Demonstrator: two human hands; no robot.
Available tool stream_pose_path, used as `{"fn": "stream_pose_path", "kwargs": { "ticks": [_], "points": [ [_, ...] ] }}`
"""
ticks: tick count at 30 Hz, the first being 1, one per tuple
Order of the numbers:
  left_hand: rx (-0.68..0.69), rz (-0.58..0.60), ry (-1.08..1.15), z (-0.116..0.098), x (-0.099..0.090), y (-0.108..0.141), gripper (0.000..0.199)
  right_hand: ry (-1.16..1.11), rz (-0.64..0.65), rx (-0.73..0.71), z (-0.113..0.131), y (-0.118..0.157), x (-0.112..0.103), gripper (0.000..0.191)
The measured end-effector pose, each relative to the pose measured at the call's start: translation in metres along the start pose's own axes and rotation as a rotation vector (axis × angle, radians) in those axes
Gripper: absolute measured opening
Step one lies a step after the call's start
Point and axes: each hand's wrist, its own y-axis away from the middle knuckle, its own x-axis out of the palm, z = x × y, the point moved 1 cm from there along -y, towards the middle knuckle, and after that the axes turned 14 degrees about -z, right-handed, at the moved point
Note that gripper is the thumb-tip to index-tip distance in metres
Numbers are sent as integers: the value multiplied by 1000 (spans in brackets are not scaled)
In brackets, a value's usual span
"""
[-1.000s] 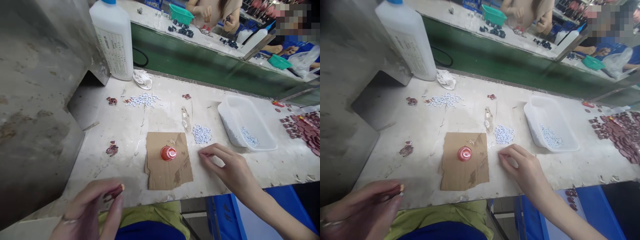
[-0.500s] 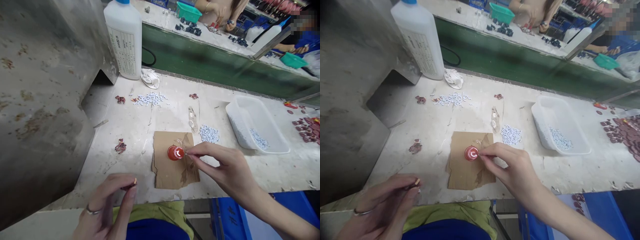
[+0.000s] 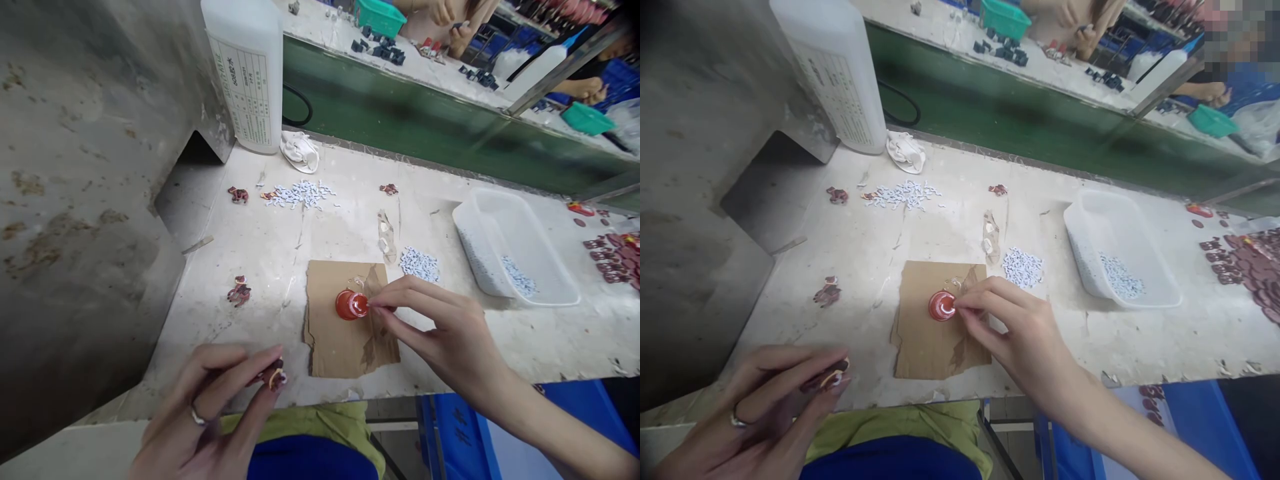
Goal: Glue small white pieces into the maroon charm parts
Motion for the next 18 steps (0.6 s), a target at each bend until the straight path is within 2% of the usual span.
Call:
{"fn": "stream_pose_path", "kwargs": {
  "ticks": [4,6,9,13,18],
  "points": [
    [-77,-50,-19,-4,4,2,12,-15,7,26,-1,2,-2,18],
    [-104,-67,-76,-5,5,4,13,-21,-3,34,-1,2,-3,17],
    [-154,4,-48,-6,11,5,12,-65,-31,64,3,3,-4,17],
    [-58,147,-14,-12,20,4,18,-234,-95,110,18,8,0,20],
    [60,151,84,-18,24,6,23,-482,-118,150,38,16,12,23]
  ]
}}
